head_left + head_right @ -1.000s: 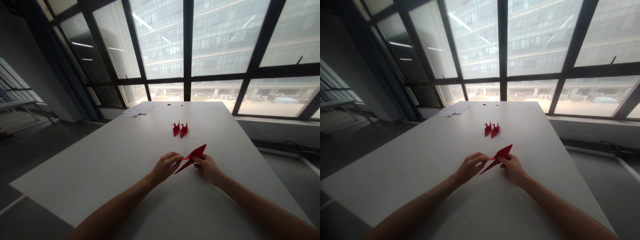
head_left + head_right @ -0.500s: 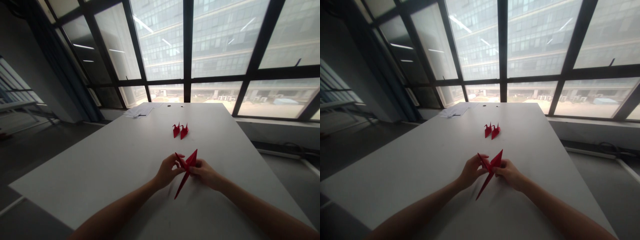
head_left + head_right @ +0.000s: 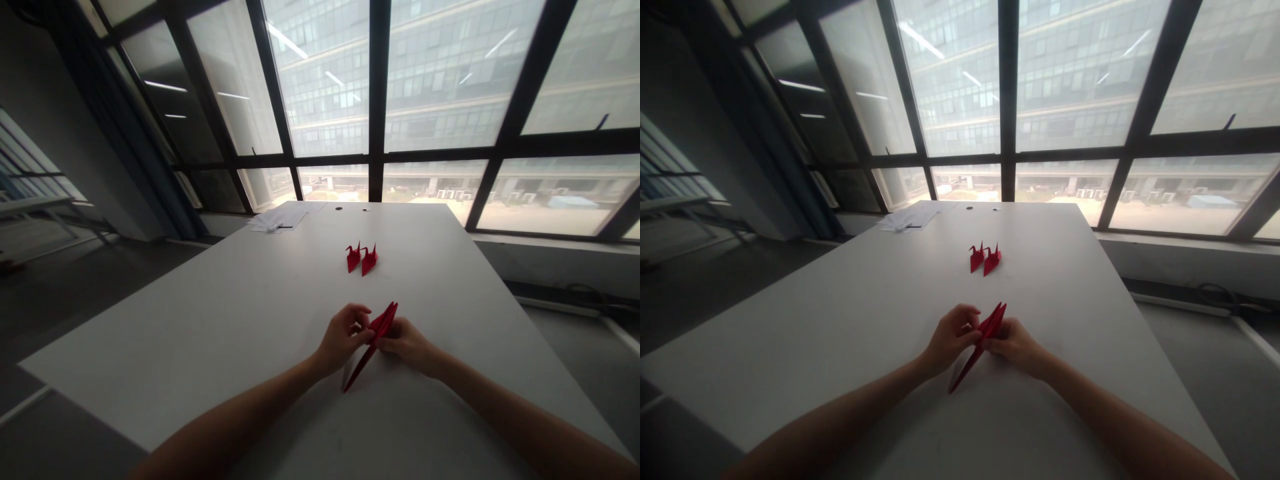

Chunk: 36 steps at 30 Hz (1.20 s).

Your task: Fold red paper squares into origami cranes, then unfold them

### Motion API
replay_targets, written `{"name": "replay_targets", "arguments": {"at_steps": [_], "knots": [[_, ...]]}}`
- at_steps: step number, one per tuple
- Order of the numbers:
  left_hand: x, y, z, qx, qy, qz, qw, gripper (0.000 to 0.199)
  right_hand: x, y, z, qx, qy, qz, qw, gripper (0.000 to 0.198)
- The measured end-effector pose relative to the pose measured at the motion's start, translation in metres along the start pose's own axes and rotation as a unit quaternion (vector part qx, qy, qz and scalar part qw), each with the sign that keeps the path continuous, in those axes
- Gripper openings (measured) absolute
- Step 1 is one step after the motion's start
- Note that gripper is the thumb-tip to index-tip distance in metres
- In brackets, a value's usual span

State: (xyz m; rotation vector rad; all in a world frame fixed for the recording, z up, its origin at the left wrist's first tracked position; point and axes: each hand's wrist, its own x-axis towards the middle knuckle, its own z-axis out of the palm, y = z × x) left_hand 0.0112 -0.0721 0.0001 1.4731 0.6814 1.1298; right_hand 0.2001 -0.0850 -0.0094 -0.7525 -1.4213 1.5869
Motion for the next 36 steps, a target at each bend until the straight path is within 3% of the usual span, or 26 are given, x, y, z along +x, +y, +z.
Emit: {"name": "replay_targets", "arguments": {"at_steps": [5, 12, 17, 23, 28, 32, 36], "knots": [[-0.001, 0.001, 0.002, 0.049, 0.001, 0.030, 0.998, 0.019, 0.001, -0.001, 0.002, -0.015, 0.021, -0.009, 1.000, 0.032], [-0.002, 0.006, 0.002, 0.084, -0.004, 0.039, 0.996, 0.022, 0.001, -0.005, 0.005, -0.025, 0.072, -0.011, 0.997, 0.033], [0.000, 0.005, 0.002, 0.054, 0.024, -0.016, 0.998, 0.024, 0.001, -0.004, 0.007, -0.033, 0.107, -0.005, 0.994, 0.030], [0.002, 0.007, 0.004, 0.017, 0.068, -0.042, 0.997, 0.048, 0.000, -0.010, 0.012, -0.052, 0.128, -0.011, 0.990, 0.028], [0.002, 0.007, 0.002, 0.012, 0.012, -0.121, 0.992, 0.035, 0.000, -0.013, 0.014, -0.065, 0.123, -0.009, 0.990, 0.033], [0.003, 0.008, 0.001, 0.001, 0.045, -0.131, 0.990, 0.039, 0.000, -0.013, 0.014, -0.068, 0.153, -0.003, 0.986, 0.034], [0.003, 0.008, 0.001, -0.062, 0.059, -0.146, 0.986, 0.044, 0.000, -0.012, 0.014, -0.062, 0.140, -0.013, 0.988, 0.032]]}}
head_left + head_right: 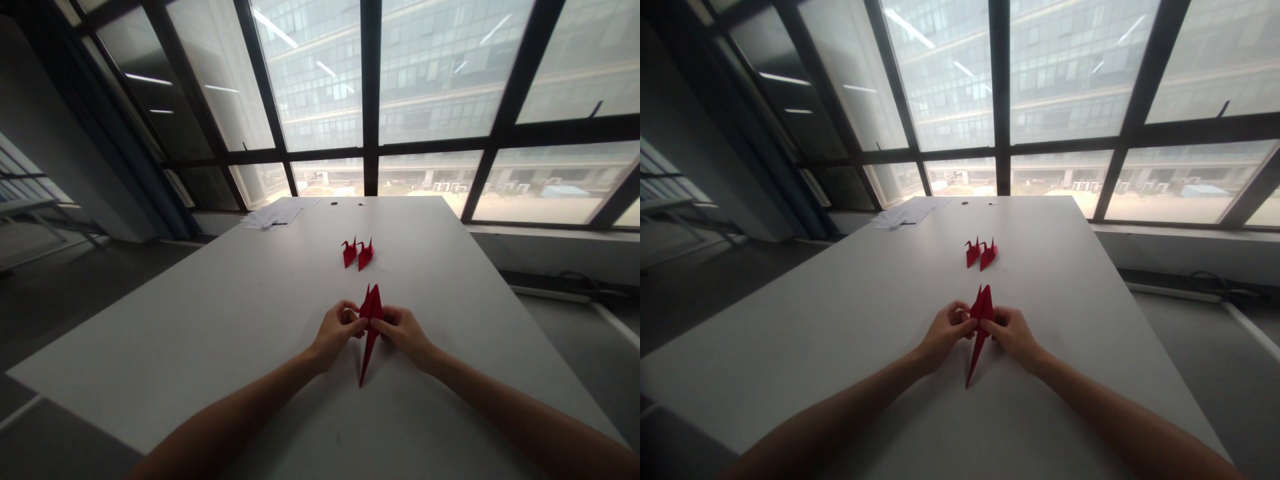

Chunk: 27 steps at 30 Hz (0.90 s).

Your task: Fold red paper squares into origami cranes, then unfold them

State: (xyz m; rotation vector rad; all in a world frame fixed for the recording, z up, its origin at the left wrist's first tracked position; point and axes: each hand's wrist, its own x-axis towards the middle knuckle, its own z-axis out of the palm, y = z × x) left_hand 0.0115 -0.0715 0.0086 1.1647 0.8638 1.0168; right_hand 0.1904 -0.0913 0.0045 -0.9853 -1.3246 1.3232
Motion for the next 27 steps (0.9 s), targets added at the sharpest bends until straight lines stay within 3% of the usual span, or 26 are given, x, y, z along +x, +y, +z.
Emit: {"name": "replay_targets", "arguments": {"at_steps": [5, 12, 19, 27], "knots": [[0.001, -0.003, -0.002, 0.001, -0.029, -0.045, 0.999, 0.038, 0.001, 0.002, 0.000, -0.006, 0.004, -0.013, 1.000, 0.033], [-0.005, 0.004, 0.003, 0.134, 0.032, 0.054, 0.989, 0.032, 0.003, 0.009, -0.004, -0.038, 0.047, -0.025, 0.998, 0.032], [-0.004, 0.006, 0.000, 0.093, -0.049, 0.000, 0.995, 0.038, 0.004, 0.009, -0.004, -0.038, 0.040, -0.034, 0.998, 0.031], [-0.007, 0.010, 0.004, 0.179, -0.019, 0.083, 0.980, 0.032, 0.002, 0.004, 0.000, -0.007, 0.038, -0.028, 0.999, 0.029]]}}
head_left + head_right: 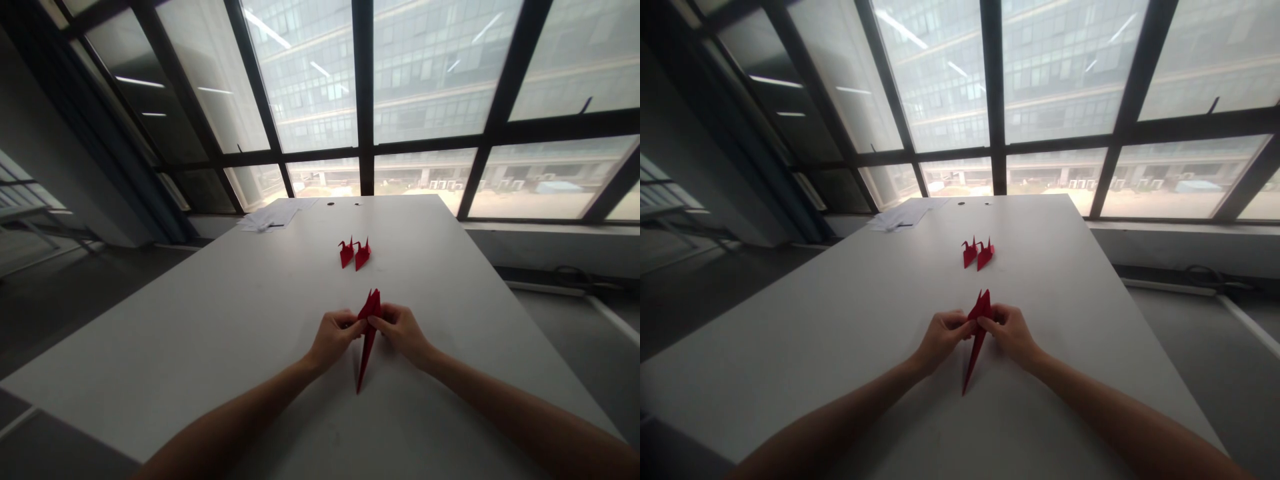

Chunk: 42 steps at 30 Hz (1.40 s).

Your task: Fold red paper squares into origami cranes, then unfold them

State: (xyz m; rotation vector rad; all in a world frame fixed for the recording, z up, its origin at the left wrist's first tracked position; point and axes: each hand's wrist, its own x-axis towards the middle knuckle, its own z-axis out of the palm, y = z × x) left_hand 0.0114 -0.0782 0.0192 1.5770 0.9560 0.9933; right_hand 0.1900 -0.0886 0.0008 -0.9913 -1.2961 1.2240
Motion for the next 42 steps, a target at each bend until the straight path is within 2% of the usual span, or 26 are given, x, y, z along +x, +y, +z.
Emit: {"name": "replay_targets", "arguments": {"at_steps": [5, 13, 19, 26, 28, 30, 34, 36, 42], "knots": [[-0.002, 0.000, 0.002, 0.023, 0.014, 0.002, 1.000, 0.031, 0.001, 0.005, -0.002, -0.002, 0.006, -0.002, 1.000, 0.026], [-0.003, -0.007, 0.003, -0.007, -0.008, -0.017, 1.000, 0.029, 0.000, -0.004, -0.002, 0.041, -0.001, 0.009, 0.999, 0.029], [-0.002, -0.006, 0.005, -0.020, -0.009, -0.061, 0.998, 0.032, 0.000, 0.001, -0.003, 0.063, -0.007, 0.022, 0.998, 0.029], [-0.002, -0.002, 0.002, -0.033, -0.097, -0.075, 0.992, 0.039, 0.000, 0.000, -0.003, 0.061, -0.002, 0.022, 0.998, 0.032], [0.000, -0.003, 0.000, -0.028, -0.081, -0.059, 0.995, 0.038, 0.000, 0.000, -0.002, 0.058, 0.010, 0.017, 0.998, 0.033], [0.002, -0.003, -0.002, -0.048, -0.041, -0.049, 0.997, 0.037, 0.001, 0.001, -0.001, 0.052, 0.013, 0.018, 0.998, 0.037], [0.004, -0.004, -0.004, -0.124, 0.031, -0.056, 0.990, 0.036, 0.003, 0.009, 0.001, 0.042, -0.034, 0.016, 0.998, 0.035], [0.004, -0.004, -0.004, -0.147, 0.035, -0.065, 0.986, 0.036, 0.003, 0.012, 0.002, 0.039, -0.046, 0.001, 0.998, 0.031], [0.002, -0.004, -0.003, -0.155, 0.017, -0.047, 0.987, 0.032, -0.001, 0.008, 0.002, -0.012, -0.023, -0.031, 0.999, 0.027]]}}
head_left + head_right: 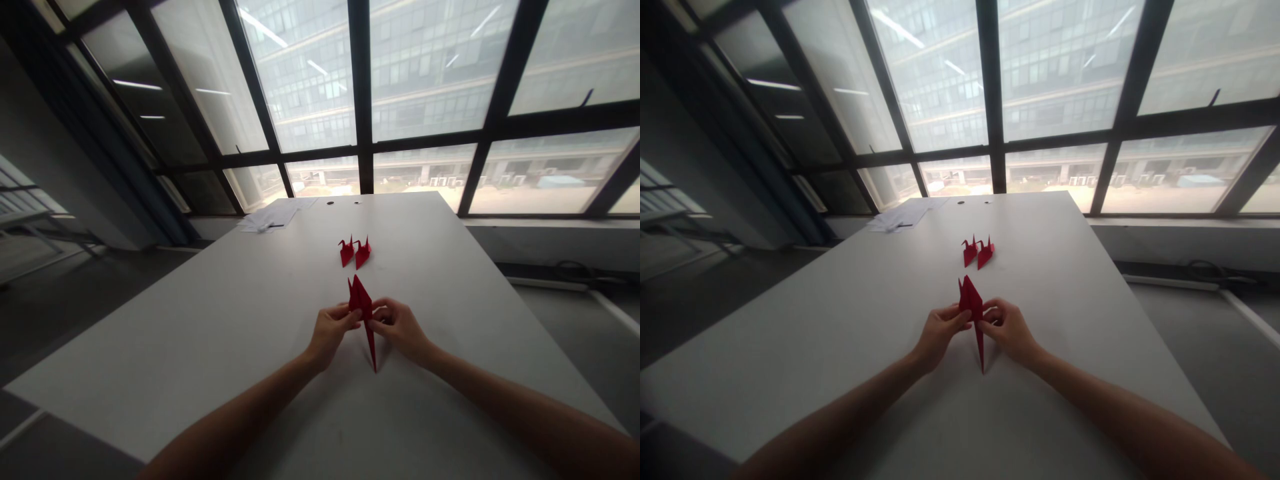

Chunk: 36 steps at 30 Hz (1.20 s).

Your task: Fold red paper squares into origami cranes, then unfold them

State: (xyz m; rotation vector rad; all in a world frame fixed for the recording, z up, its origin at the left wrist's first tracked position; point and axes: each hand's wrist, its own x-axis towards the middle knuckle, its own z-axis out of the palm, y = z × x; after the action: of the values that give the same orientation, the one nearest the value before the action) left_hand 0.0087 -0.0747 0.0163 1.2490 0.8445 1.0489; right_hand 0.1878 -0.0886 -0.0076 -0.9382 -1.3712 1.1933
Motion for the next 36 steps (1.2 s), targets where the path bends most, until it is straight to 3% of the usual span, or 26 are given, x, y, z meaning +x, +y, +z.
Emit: {"name": "replay_targets", "arguments": {"at_steps": [6, 12, 18, 23, 36], "knots": [[0.002, -0.003, -0.003, -0.003, 0.003, -0.012, 1.000, 0.030, -0.004, -0.003, 0.002, -0.038, 0.008, -0.013, 0.999, 0.032], [0.006, -0.006, -0.009, -0.034, 0.046, -0.042, 0.997, 0.032, -0.004, -0.004, 0.002, -0.120, 0.021, -0.075, 0.990, 0.013], [0.007, -0.006, -0.011, -0.070, 0.017, -0.059, 0.996, 0.032, -0.006, -0.005, 0.001, -0.111, 0.011, -0.088, 0.990, 0.014], [0.007, -0.007, -0.009, -0.091, 0.028, -0.074, 0.993, 0.033, -0.007, -0.006, 0.003, -0.121, 0.020, -0.129, 0.984, 0.009], [0.007, -0.008, -0.009, -0.098, 0.031, -0.084, 0.991, 0.034, -0.007, -0.007, 0.002, -0.140, 0.016, -0.135, 0.981, 0.007]]}}
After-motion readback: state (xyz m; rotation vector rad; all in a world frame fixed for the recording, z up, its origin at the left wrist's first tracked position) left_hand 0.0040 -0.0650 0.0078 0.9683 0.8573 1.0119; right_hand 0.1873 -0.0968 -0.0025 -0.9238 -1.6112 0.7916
